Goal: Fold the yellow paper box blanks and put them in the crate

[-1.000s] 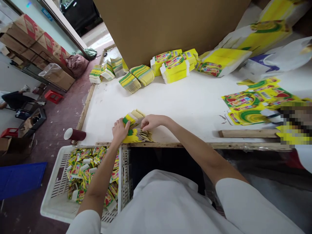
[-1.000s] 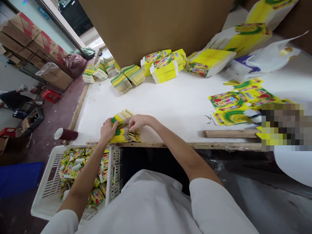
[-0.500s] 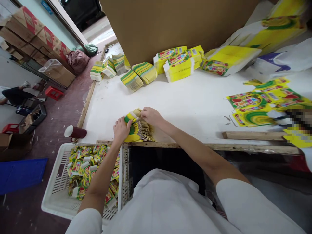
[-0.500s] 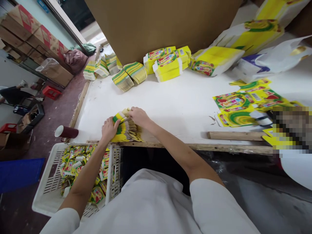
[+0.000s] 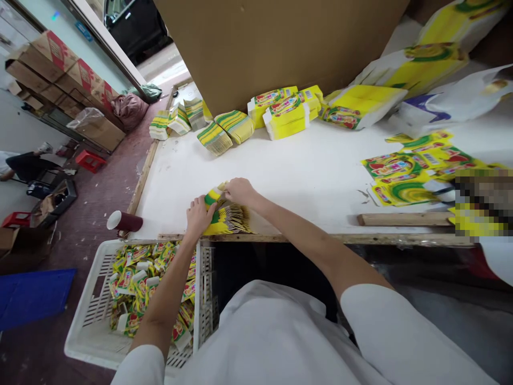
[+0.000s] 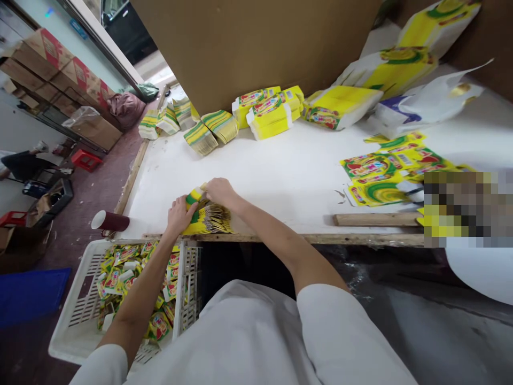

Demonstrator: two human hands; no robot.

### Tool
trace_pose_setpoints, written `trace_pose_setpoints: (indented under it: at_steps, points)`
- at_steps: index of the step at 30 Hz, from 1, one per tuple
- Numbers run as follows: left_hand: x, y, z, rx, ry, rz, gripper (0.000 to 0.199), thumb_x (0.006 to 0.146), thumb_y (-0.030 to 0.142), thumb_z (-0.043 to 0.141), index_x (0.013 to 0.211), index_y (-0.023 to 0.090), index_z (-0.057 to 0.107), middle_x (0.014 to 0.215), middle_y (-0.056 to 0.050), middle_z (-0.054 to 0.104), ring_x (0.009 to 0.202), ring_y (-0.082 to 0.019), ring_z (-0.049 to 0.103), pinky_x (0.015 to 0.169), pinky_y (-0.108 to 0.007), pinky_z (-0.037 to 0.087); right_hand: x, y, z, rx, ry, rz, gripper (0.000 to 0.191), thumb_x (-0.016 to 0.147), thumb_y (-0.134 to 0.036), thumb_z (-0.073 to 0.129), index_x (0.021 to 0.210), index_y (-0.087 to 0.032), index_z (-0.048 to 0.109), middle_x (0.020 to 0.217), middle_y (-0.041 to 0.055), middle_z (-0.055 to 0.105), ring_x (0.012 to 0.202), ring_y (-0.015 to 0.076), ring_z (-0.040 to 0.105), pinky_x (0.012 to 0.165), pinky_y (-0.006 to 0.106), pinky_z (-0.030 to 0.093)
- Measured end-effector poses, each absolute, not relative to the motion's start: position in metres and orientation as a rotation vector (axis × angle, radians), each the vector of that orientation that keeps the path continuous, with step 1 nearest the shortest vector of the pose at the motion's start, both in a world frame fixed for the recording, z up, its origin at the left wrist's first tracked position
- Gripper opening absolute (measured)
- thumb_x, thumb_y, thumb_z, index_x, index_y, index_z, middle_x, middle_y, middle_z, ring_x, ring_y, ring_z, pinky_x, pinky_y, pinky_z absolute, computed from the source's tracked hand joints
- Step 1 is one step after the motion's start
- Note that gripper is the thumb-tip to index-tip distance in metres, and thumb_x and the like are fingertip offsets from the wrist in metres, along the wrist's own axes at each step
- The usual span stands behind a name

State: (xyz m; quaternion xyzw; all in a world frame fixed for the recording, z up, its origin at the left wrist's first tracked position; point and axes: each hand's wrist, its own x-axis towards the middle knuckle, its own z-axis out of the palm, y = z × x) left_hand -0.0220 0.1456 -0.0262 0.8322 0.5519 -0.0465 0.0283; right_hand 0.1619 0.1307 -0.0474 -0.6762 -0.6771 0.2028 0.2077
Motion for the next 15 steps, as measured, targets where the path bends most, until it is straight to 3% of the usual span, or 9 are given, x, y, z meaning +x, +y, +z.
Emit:
trace_pose_setpoints:
  at_steps: [4,9,12,15]
  points:
    - [-0.022,0.149,-0.027,2.57,1.681,-0.096,0.044,0.098,0.047,0.039,0.13,0.017,0.046,0.13,-0.016,0.059,0.121,-0.032,0.053,0.095,-0.044,0.046,0.145,0.126,-0.05,-1.998,-1.636,0.689,0.033,0.089,-0.024,0.049,0.099,-0.01,0.077,0.101,0.0177,0.076,0.093,0.026,0.07,0.077,0.029,0.049]
    - [-0.021,0.154,-0.027,2.552,1.67,-0.094,0.043,0.098,0.044,0.04,0.129,0.016,0.046,0.13,-0.016,0.058,0.12,-0.032,0.053,0.097,-0.044,0.045,0.136,0.118,-0.053,-1.907,-1.516,0.93,0.027,0.089,-0.024,0.054,0.1,-0.02,0.078,0.086,0.0,0.078,0.078,0.013,0.07,0.064,0.017,0.045]
    - [-0.021,0.155,-0.026,2.54,1.672,-0.104,0.042,0.098,0.044,0.039,0.129,0.017,0.046,0.131,-0.016,0.058,0.121,-0.032,0.053,0.097,-0.043,0.045,0.133,0.118,-0.051,-1.868,-1.498,0.992,0.025,0.085,-0.023,0.058,0.099,-0.019,0.078,0.083,-0.0004,0.077,0.075,0.0121,0.068,0.06,0.017,0.043]
    - [-0.019,0.154,-0.024,2.522,1.696,-0.119,0.042,0.098,0.045,0.039,0.129,0.017,0.046,0.131,-0.015,0.058,0.122,-0.031,0.052,0.096,-0.042,0.045,0.138,0.123,-0.049,-1.855,-1.509,0.99,0.024,0.084,-0.032,0.062,0.088,-0.016,0.079,0.078,0.0024,0.075,0.073,0.0142,0.067,0.058,0.019,0.041]
